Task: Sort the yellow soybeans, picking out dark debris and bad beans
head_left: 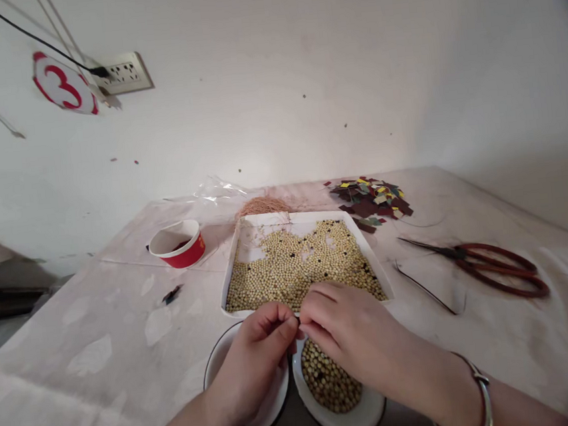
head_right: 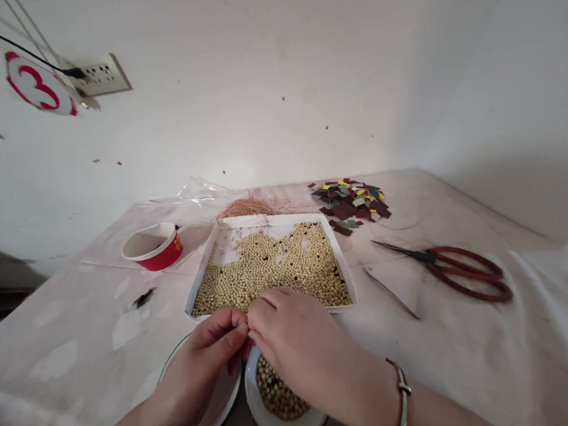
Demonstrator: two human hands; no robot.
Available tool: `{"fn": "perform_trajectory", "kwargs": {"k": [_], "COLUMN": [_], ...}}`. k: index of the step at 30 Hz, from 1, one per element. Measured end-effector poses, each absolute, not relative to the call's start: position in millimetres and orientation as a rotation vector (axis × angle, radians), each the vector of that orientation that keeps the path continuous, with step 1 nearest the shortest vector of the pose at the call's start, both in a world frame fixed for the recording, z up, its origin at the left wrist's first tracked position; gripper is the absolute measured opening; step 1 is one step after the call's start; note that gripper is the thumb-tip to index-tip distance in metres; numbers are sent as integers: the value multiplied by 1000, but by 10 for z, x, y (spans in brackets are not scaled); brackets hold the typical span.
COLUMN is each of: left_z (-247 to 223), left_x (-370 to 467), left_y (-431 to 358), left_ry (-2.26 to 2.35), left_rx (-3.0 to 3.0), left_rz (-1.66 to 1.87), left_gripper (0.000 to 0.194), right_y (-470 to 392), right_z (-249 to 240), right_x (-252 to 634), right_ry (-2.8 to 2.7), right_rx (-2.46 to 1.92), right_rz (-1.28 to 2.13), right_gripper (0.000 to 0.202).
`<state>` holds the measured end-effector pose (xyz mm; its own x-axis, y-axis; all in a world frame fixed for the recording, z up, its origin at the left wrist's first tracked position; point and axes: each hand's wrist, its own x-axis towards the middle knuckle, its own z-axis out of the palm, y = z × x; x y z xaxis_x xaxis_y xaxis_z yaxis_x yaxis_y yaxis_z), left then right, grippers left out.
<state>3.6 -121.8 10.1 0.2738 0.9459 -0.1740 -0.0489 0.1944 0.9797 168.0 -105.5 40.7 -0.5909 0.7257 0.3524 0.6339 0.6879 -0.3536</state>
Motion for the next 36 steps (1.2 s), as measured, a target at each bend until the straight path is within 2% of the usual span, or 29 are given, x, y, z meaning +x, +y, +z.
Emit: {"fn": "perform_trajectory", "kwargs": {"k": [36], "left_z": [117], "left_x": [46], "left_y": [-1219], "left_ry": [1063], "left_rx": [1132], "left_rz": [912], "left_gripper": [21], "right_y": [-1046], "right_z": [373], "right_x": [1693], "right_ry": [-2415], "right_rx": [-1086], "right_rz": [266], "right_gripper": [10]}}
